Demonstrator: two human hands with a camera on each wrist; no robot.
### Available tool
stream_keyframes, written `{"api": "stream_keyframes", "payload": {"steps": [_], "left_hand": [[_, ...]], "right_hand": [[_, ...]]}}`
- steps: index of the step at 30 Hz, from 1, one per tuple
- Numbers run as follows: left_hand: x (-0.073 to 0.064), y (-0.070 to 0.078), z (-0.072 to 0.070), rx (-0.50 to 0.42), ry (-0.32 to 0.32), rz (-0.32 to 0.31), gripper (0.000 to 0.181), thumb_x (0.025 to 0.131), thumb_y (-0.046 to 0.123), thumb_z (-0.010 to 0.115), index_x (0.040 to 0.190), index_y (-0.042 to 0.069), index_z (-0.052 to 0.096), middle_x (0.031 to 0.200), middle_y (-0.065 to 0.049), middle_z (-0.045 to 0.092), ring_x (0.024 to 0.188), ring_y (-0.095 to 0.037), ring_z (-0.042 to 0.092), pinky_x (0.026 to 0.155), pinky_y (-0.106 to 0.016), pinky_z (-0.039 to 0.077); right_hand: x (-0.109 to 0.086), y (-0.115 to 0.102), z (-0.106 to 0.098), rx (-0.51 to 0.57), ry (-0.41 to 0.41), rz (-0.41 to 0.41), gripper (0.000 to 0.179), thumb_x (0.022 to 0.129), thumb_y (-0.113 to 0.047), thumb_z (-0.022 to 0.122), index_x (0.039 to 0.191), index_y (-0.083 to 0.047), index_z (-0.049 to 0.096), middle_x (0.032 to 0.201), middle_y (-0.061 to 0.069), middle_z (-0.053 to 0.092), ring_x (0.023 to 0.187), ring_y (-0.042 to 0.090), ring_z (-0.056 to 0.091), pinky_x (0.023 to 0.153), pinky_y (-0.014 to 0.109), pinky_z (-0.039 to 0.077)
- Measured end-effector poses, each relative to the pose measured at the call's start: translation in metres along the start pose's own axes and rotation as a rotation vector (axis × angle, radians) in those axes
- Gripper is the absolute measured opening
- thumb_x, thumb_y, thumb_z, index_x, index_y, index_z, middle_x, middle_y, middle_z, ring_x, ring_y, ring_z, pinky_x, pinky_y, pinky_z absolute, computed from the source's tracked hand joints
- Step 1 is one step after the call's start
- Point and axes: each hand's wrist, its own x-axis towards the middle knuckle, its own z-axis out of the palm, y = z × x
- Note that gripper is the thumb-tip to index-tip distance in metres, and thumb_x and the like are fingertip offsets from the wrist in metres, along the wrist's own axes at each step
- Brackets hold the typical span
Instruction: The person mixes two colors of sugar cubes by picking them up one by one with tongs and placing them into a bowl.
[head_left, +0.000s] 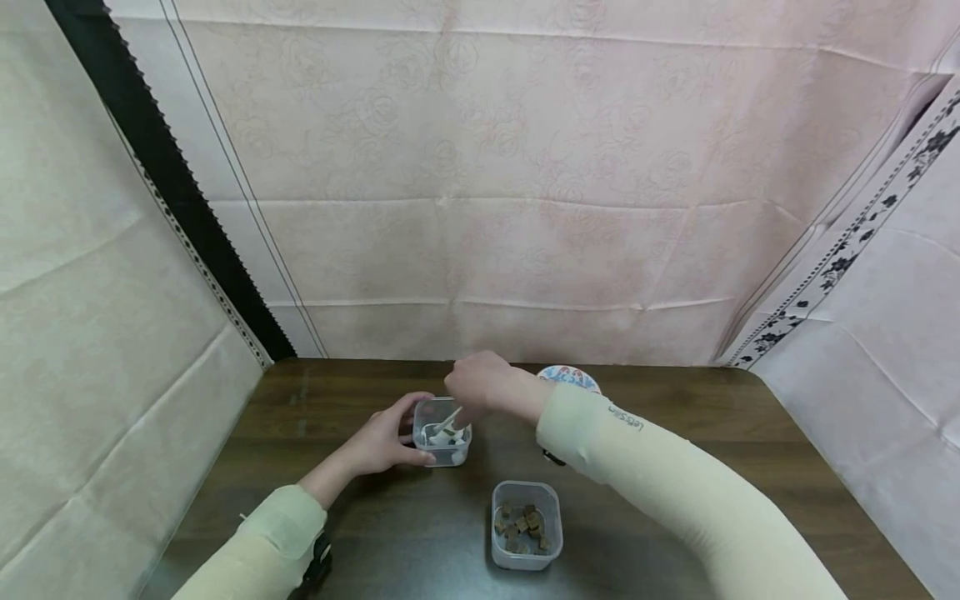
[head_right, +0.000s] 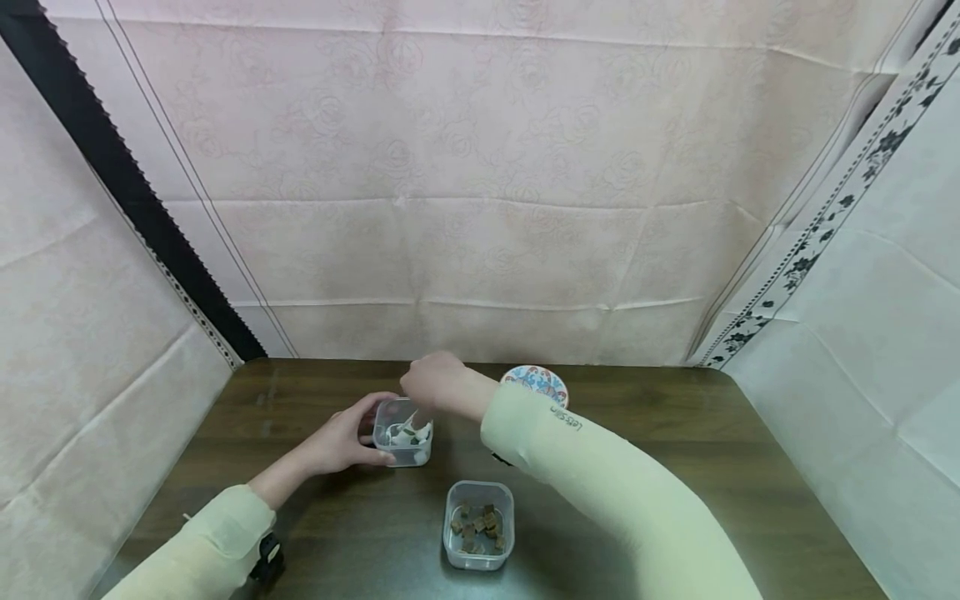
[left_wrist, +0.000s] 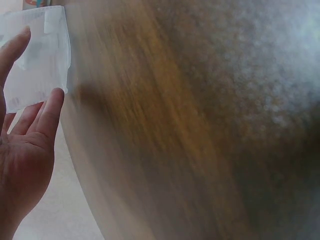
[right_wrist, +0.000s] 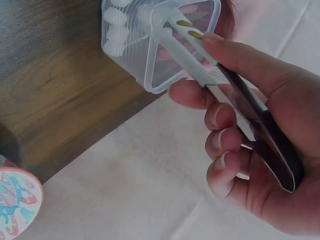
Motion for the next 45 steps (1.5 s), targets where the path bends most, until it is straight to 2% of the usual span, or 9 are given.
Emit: {"api": "stream_keyframes", "payload": {"steps": [4, 7, 12, 17, 20, 24, 28, 39, 45], "left_hand": [[0.001, -0.001, 0.001, 0.009, 0.002, -0.015, 0.091, 0.085, 0.019, 0.094, 0.159, 0.013, 0.040, 0.152, -0.020, 0.053, 0.141, -0.045, 0.053, 0.104, -0.048, 0.059], [0.001, -0.002, 0.001, 0.043, 0.008, -0.012, 0.092, 0.084, 0.024, 0.094, 0.158, 0.014, 0.040, 0.152, -0.020, 0.053, 0.140, -0.045, 0.054, 0.102, -0.046, 0.060], [0.001, -0.001, 0.002, 0.050, 0.025, -0.031, 0.090, 0.084, 0.021, 0.095, 0.157, 0.015, 0.042, 0.152, -0.020, 0.053, 0.139, -0.046, 0.054, 0.102, -0.048, 0.060], [0.001, 0.003, 0.004, 0.021, 0.034, -0.069, 0.089, 0.083, 0.015, 0.094, 0.156, 0.017, 0.043, 0.154, -0.018, 0.052, 0.141, -0.044, 0.053, 0.105, -0.051, 0.058], [0.000, 0.004, 0.004, 0.023, 0.039, -0.051, 0.089, 0.083, 0.013, 0.094, 0.156, 0.015, 0.043, 0.153, -0.020, 0.051, 0.140, -0.047, 0.053, 0.104, -0.052, 0.058], [-0.002, 0.006, 0.003, 0.007, 0.036, -0.022, 0.090, 0.082, 0.010, 0.094, 0.156, 0.012, 0.042, 0.152, -0.022, 0.051, 0.139, -0.049, 0.053, 0.103, -0.054, 0.059], [-0.002, 0.007, 0.004, -0.006, 0.036, -0.023, 0.092, 0.082, 0.010, 0.095, 0.157, 0.012, 0.042, 0.153, -0.023, 0.051, 0.139, -0.049, 0.053, 0.103, -0.055, 0.059], [-0.001, 0.004, 0.004, 0.005, 0.037, -0.028, 0.090, 0.083, 0.013, 0.094, 0.157, 0.012, 0.042, 0.154, -0.022, 0.050, 0.140, -0.048, 0.052, 0.103, -0.051, 0.059], [-0.002, 0.004, 0.004, 0.007, 0.037, -0.025, 0.090, 0.083, 0.013, 0.094, 0.157, 0.012, 0.042, 0.153, -0.023, 0.050, 0.140, -0.049, 0.052, 0.103, -0.052, 0.059]], "right_hand": [[-0.006, 0.011, 0.001, 0.070, 0.013, -0.005, 0.039, 0.093, -0.053, 0.080, 0.076, -0.020, 0.066, 0.072, -0.007, 0.061, 0.069, 0.014, 0.057, 0.065, 0.038, 0.060], [-0.012, 0.019, 0.003, 0.117, 0.054, -0.015, 0.042, 0.091, -0.052, 0.082, 0.068, -0.021, 0.065, 0.066, -0.010, 0.056, 0.064, 0.013, 0.052, 0.061, 0.037, 0.056], [-0.026, 0.034, 0.004, 0.163, 0.132, -0.041, 0.046, 0.090, -0.051, 0.083, 0.059, -0.023, 0.064, 0.058, -0.012, 0.050, 0.058, 0.012, 0.045, 0.050, 0.032, 0.042], [-0.044, 0.047, 0.005, 0.214, 0.181, -0.043, 0.044, 0.092, -0.052, 0.082, 0.061, -0.024, 0.068, 0.059, -0.014, 0.051, 0.059, 0.008, 0.043, 0.050, 0.026, 0.034], [-0.054, 0.055, 0.007, 0.239, 0.200, -0.037, 0.042, 0.093, -0.051, 0.081, 0.064, -0.024, 0.068, 0.061, -0.014, 0.052, 0.060, 0.007, 0.041, 0.050, 0.025, 0.033], [-0.065, 0.067, 0.012, 0.249, 0.229, -0.036, 0.045, 0.094, -0.050, 0.080, 0.062, -0.024, 0.063, 0.058, -0.014, 0.046, 0.058, 0.008, 0.037, 0.049, 0.025, 0.029], [-0.078, 0.078, 0.015, 0.251, 0.255, -0.037, 0.049, 0.094, -0.050, 0.079, 0.059, -0.024, 0.057, 0.058, -0.013, 0.042, 0.057, 0.009, 0.036, 0.050, 0.026, 0.027], [-0.112, 0.115, 0.036, 0.290, 0.283, 0.057, 0.062, 0.092, -0.045, 0.082, 0.056, -0.025, 0.036, 0.056, -0.014, 0.026, 0.054, 0.006, 0.027, 0.049, 0.024, 0.019], [-0.124, 0.133, 0.050, 0.304, 0.259, 0.143, 0.065, 0.092, -0.043, 0.083, 0.055, -0.025, 0.033, 0.055, -0.014, 0.023, 0.055, 0.007, 0.024, 0.050, 0.025, 0.018]]}}
